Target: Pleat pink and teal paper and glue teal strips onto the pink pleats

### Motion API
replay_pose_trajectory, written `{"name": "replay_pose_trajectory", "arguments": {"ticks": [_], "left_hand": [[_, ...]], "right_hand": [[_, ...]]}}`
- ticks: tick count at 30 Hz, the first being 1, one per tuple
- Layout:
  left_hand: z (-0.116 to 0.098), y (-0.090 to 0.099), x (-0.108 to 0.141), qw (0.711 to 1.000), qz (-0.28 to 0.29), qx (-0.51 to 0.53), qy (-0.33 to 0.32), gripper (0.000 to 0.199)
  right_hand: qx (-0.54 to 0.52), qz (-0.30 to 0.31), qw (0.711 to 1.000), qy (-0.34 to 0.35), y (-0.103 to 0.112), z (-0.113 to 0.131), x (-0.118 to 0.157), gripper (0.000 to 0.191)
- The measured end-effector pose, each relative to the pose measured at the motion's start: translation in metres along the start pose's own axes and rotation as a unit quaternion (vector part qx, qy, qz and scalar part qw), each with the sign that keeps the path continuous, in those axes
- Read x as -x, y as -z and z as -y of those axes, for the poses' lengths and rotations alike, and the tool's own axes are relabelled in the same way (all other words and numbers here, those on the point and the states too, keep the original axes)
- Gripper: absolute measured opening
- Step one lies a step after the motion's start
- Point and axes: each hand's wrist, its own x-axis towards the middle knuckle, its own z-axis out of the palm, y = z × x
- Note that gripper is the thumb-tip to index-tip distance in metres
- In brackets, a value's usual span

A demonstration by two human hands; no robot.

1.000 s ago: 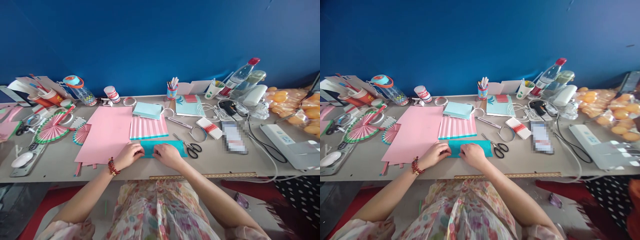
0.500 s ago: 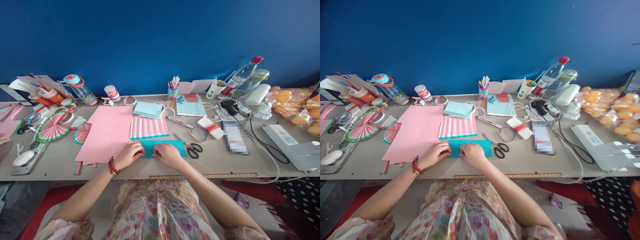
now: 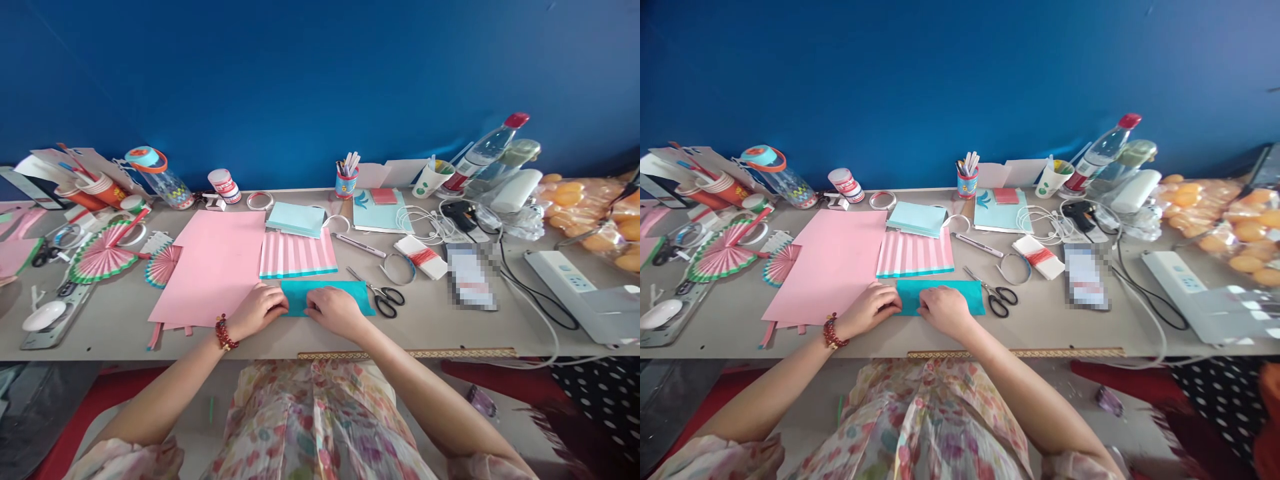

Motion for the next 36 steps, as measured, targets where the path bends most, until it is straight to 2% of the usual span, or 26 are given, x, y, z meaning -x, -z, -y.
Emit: {"name": "replay_pose_trajectory", "arguments": {"ticks": [25,36], "left_hand": [[0.0012,-0.0057,0.0056,1.000,-0.009,-0.018,-0.016,0.024],[0.0041,-0.0085,0.0080,0.999,-0.030,-0.012,-0.040,0.025]], "right_hand": [[0.001,0.002,1.000,-0.002,-0.0005,0.0002,-0.0011,0.013],[-0.007,-0.007,1.000,0.001,-0.0016,-0.0012,-0.0013,0.012]]}}
